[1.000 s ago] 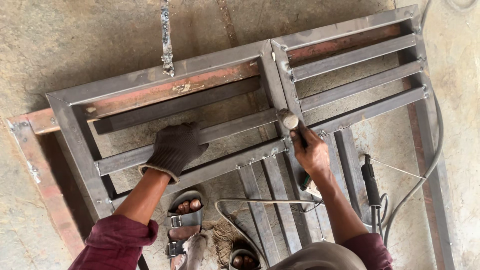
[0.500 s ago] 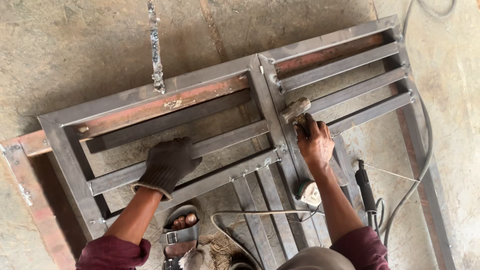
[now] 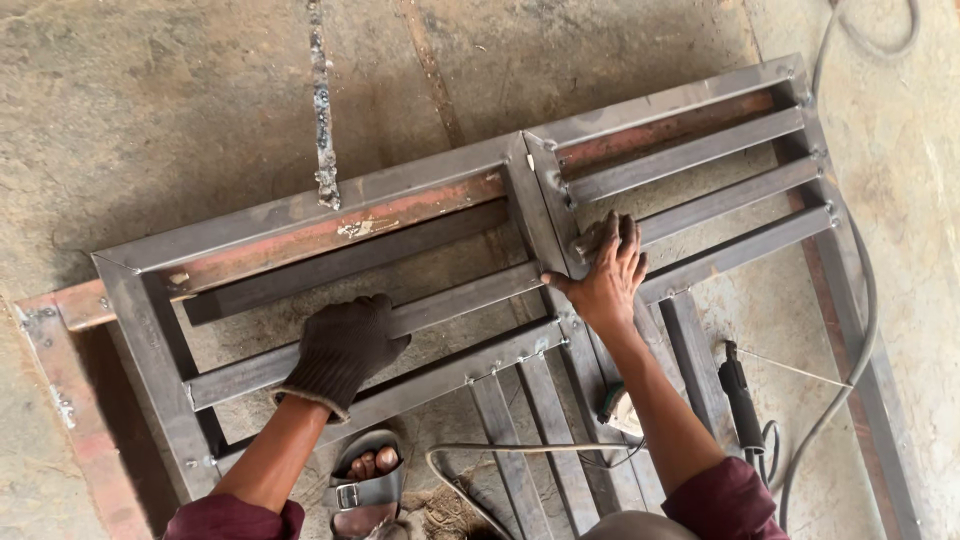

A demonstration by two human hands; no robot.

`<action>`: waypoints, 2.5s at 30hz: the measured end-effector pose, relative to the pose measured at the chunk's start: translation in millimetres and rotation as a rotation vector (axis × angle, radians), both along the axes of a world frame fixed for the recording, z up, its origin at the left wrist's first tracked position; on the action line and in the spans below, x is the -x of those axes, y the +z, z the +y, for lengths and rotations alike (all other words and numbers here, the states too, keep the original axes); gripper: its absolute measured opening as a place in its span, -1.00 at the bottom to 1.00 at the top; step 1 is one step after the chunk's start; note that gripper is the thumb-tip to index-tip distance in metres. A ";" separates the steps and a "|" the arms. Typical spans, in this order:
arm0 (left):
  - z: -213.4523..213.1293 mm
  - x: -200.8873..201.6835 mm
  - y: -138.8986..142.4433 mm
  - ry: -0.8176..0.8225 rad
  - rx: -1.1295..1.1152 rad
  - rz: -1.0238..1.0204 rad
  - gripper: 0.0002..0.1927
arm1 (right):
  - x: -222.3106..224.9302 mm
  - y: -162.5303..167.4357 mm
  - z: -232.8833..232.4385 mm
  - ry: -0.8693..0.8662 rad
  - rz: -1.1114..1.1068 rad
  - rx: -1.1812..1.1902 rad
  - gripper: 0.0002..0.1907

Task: The person positions metal bars inside a rectangular steel frame lying on the workshop floor, hammering each bar to seat it flush in the frame. They measure the assembly with a tape measure, reposition bars by hand, and weld the joints with a welding torch, producing sparks at the frame corners.

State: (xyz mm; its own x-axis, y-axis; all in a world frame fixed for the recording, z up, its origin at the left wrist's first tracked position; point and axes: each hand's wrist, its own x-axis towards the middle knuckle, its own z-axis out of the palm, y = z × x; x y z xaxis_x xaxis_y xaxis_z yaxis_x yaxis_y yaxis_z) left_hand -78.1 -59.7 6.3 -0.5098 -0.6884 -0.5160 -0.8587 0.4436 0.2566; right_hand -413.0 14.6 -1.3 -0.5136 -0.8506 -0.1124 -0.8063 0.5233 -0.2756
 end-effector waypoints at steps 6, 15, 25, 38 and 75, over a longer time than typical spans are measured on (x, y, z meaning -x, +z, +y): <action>1.7 -0.1 -4.6 0.011 -0.019 -0.009 -0.45 | 13.8 3.5 -15.0 -0.066 -0.084 -0.161 0.77; 2.1 1.9 -0.1 0.014 -0.015 -0.043 -0.45 | 11.1 11.9 -22.5 -0.051 -0.091 -0.202 0.80; 3.6 3.1 8.2 0.069 -0.032 -0.023 -0.47 | 18.3 27.7 101.3 -0.016 -0.021 -0.115 -0.35; 1.8 7.9 13.1 0.049 -0.073 -0.091 -0.42 | 37.0 -27.9 242.4 -0.279 -0.296 -0.154 -0.32; 1.1 2.4 14.9 0.040 -0.045 0.011 -0.45 | -26.2 13.6 113.6 0.464 0.111 -0.498 -0.63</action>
